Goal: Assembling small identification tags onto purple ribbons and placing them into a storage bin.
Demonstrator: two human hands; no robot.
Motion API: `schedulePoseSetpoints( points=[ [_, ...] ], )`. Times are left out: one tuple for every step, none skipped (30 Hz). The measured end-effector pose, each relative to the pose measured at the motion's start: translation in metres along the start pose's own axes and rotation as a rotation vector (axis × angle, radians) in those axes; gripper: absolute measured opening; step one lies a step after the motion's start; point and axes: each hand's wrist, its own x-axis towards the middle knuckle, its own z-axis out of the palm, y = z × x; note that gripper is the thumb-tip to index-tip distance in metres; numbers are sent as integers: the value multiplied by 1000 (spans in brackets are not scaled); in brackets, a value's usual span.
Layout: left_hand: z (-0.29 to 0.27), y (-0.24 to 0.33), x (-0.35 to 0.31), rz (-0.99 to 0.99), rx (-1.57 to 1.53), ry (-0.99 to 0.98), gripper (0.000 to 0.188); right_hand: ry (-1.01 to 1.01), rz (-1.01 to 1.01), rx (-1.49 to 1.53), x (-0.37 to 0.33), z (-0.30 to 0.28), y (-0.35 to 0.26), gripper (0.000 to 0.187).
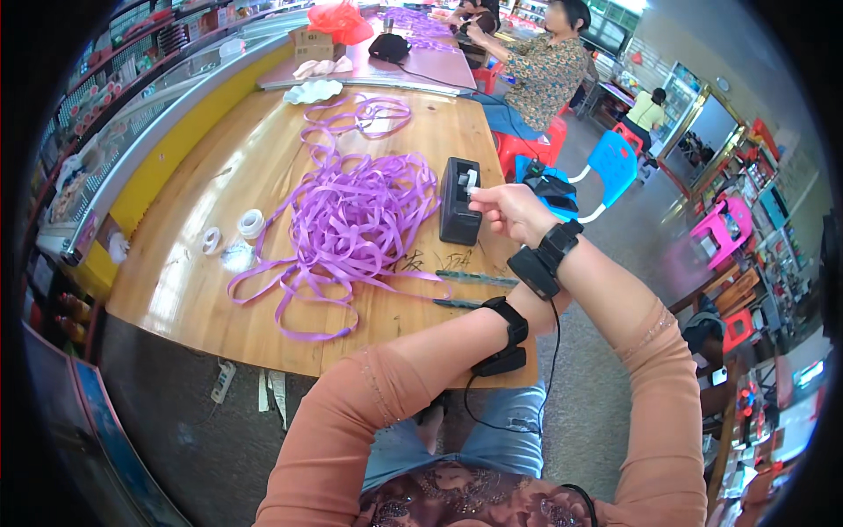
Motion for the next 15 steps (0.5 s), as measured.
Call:
schedulePoseSetpoints(
  points=[
    [6, -6, -4, -6, 2, 8, 24, 0, -25, 27, -5, 4, -2, 14],
    [7, -5, -5, 42, -6, 71, 24, 9, -51, 55, -11, 5, -3, 12],
    [8, -5, -6, 90, -13, 135, 24, -2, -69, 79, -13, 6, -2, 8],
    [9, -6, -7, 90, -16, 140, 24, 0, -67, 73, -14, 4, -1, 8],
    [6, -1, -5, 68, -39, 115, 26, -49, -107, 153, -17, 0, -1, 8],
    [4, 3, -3, 47, -63, 88, 27, -98, -148, 234, -19, -4, -1, 9],
    [0, 6, -2, 46, -62, 83, 27, -121, -149, 240, -21, -9, -2, 10],
    [-7, 6, -4, 73, 31, 14, 29, -119, -147, 237, -26, -6, -3, 10],
    [-11, 7, -5, 100, 124, -56, 32, -102, -112, 185, -33, -3, -2, 11],
    [-10, 5, -6, 101, 121, -56, 32, -84, -76, 135, -41, 0, 1, 13],
    [-7, 2, -10, 130, 131, -83, 29, -87, -54, 99, -51, 6, 2, 15],
    [1, -6, -15, 157, 141, -112, 30, -89, -53, 97, -54, 8, 7, 15],
    [24, -26, -29, -128, -564, -99, 29, -142, -27, 99, -56, 14, 12, 16],
    [26, -25, -27, -125, -569, -101, 29, -177, 0, 106, -56, 11, 18, 16],
    [28, -24, -26, -119, -553, -99, 28, -180, 20, 130, -53, 8, 23, 14]
  ],
)
